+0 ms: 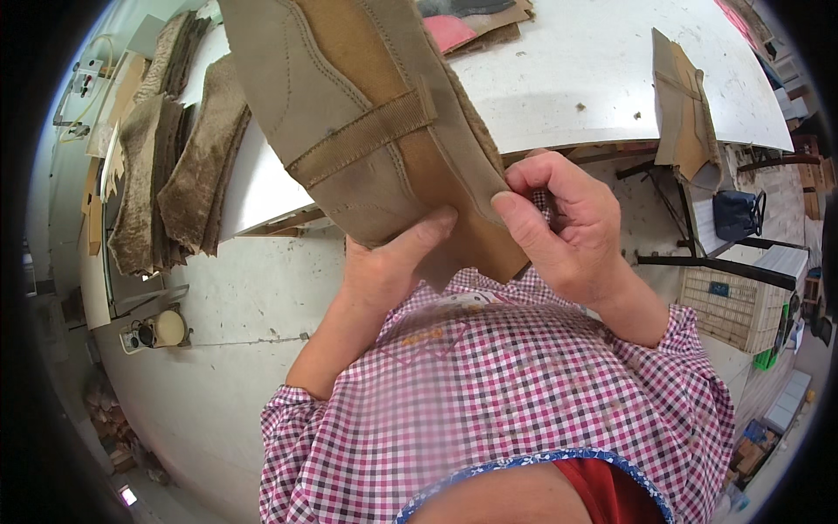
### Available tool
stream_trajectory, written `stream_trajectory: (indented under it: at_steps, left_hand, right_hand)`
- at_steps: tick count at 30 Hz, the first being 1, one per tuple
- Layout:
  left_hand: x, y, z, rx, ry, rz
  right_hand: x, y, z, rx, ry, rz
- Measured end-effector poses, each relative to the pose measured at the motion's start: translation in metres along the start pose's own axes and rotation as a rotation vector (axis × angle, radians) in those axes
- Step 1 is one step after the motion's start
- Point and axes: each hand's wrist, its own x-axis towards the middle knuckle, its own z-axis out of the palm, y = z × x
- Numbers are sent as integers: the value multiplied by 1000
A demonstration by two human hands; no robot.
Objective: The person repeatedly picks up individual brown leather shoe upper parts from a white table, turns them over to view both sides, and places them back down. The action is repeated for several similar parts throughout the clip.
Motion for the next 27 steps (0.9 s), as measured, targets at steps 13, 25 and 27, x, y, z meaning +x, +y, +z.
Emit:
stream_trajectory:
  at_steps: [13,25,27]
  left_hand:
    - [0,-7,-5,84,-50,-68]
    - [-1,-15,-3,168,-81,-80]
    - [0,-13,-2,157,-66,-72]
  right_hand:
    - [3,-4,-2,118,-21,74]
    - [8,-4,-2,121,26,-12]
    - [8,0,-2,148,18,-7]
